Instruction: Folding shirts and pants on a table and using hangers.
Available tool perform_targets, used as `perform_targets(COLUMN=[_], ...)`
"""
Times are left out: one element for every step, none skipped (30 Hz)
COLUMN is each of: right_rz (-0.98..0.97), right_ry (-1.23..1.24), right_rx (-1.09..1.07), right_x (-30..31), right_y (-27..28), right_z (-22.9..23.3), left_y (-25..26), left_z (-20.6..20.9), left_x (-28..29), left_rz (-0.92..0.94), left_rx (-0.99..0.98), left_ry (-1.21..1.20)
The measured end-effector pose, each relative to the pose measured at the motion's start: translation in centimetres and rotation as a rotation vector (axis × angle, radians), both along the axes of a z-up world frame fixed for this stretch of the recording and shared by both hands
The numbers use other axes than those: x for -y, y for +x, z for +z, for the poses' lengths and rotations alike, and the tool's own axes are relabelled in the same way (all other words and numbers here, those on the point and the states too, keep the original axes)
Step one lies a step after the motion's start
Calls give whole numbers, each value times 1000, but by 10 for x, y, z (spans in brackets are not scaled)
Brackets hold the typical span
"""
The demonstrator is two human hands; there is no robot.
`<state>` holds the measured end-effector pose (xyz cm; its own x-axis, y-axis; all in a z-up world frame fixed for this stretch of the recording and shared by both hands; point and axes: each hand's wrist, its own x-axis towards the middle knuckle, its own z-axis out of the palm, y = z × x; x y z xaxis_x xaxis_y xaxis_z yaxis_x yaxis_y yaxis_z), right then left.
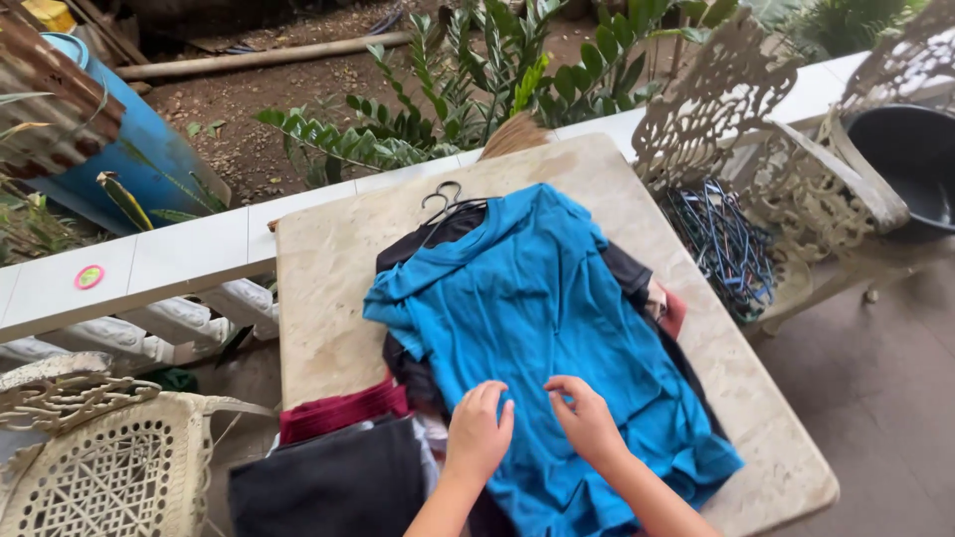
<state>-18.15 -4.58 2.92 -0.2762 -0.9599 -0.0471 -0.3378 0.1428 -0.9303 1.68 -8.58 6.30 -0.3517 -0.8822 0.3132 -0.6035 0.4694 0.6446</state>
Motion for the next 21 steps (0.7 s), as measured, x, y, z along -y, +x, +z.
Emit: perform_targets(right_rz=[14,13,12,27,48,69,83,112,141,155,176,193,202,207,211,212,210,206,205,203,200], right_ry=[-2,22,45,46,59,69,68,99,129,130,156,183,186,198,210,210,213,215,214,251,289], right_rx=[3,-3,-10,-2,-11,-21,-14,-10,-7,-1,-2,-1,5,7,9,13,27,37,38,45,51], right_x=[8,14,21,28,36,45,55,63,71,80,89,97,102,107,112,113,115,117,122,123,124], right_y=[-19,-35,-50,-60,-69,-76,-79,-81,-82,-82,-81,-79,-78,-77,-75,-74,-73,-73,-72,-72,-71], right_z=[-3,-9,-14,-16,-17,-19,-18,-18,-17,-12,-7,-2,-6,-10,-13,-18,-22,-27,-24,-21,-19], left_y=[-13,-24,-34,-40,-45,-49,-50,-50,-49,-46,-42,-37,-34,-30,-27,-24,-20,-18,-13,-9,-5], left_z=[-1,-3,-5,-8,-10,-13,-16,-18,-21,-23,-24,-25,-21,-16,-11,-10,-8,-7,-16,-27,-39], left_x=[5,8,11,15,20,25,33,39,45,58,71,83,98,113,128,144,161,178,198,214,231], left_rz=[14,17,21,35,38,40,55,71,88,102,124,140,149,172,195,195,221,247,246,308,370], left_rx=[3,26,48,56,70,85,92,106,119,125,145,166,173,201,230,235,258,277,278,320,362], left_ry=[-2,38,78,80,86,91,91,80,70,72,41,11,15,-8,-30,-30,-51,-72,-73,-152,-232])
